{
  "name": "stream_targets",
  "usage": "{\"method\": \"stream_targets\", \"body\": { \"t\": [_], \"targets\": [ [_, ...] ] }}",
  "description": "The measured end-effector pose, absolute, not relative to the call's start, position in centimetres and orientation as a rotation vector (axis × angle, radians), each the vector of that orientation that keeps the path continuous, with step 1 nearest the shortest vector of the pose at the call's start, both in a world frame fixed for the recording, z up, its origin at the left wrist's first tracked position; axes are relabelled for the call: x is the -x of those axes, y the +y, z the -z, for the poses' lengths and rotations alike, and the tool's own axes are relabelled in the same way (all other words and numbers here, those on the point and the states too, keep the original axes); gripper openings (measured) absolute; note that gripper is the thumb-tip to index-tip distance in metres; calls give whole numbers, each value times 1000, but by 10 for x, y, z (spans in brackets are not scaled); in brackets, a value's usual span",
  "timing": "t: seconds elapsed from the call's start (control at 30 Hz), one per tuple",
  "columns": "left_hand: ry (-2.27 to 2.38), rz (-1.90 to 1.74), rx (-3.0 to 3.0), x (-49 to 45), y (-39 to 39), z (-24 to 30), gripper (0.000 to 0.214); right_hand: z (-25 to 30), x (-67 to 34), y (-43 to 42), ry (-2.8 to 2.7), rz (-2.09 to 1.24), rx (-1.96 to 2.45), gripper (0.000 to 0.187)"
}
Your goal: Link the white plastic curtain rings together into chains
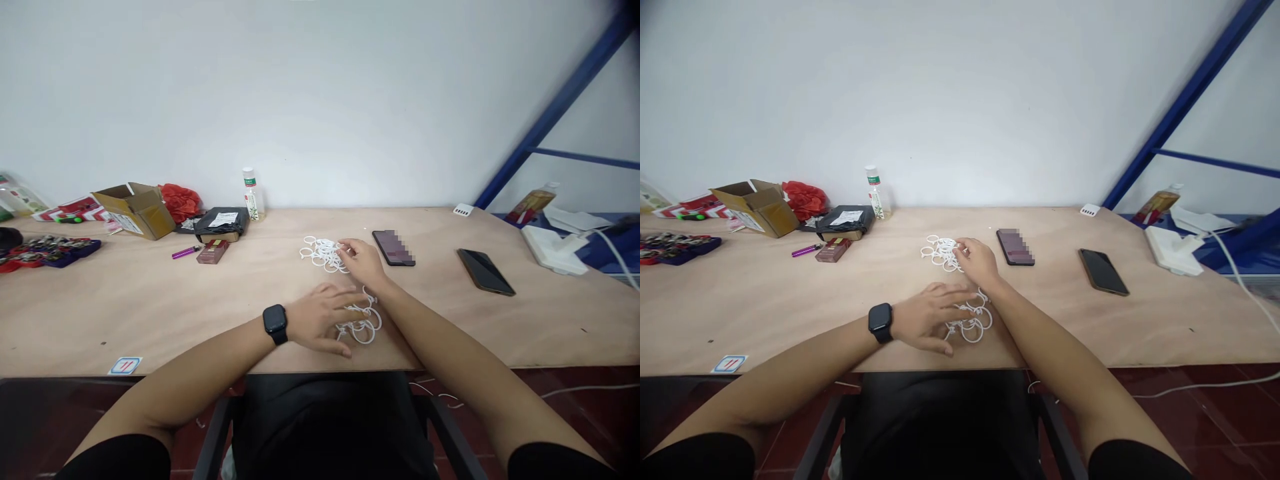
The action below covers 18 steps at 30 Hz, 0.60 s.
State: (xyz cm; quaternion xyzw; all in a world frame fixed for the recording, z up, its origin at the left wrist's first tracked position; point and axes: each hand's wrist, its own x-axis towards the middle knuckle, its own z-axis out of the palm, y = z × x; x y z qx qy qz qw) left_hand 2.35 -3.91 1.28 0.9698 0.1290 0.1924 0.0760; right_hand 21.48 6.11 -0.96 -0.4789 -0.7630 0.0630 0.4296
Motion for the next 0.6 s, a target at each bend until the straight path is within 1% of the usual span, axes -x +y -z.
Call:
{"method": "stream_targets", "body": {
  "t": [0.07,0.17,0.3,0.4,0.47,0.53,0.6],
  "targets": [
    [356,-445,-2932,-30,-44,-7,67,10,-216,62,-1887,-167,1212,25],
    [353,-338,-2933,-34,-43,-1,52,10,-214,61,-1892,-178,1211,22],
    [400,-384,-2905,-29,-34,1,36,7,-214,62,-1917,-193,1226,18],
    [462,-489,-2893,-22,-26,0,29,-6,-223,62,-2076,-229,1281,12],
    [502,-541,-2887,-17,-21,0,26,-19,-235,59,-2262,-319,1312,11],
    [533,-552,-2890,-14,-17,0,25,-32,-249,55,-2381,-464,1349,16],
    [562,-544,-2906,-12,-15,0,28,-42,-261,51,-2516,-677,1397,22]
  ]
}}
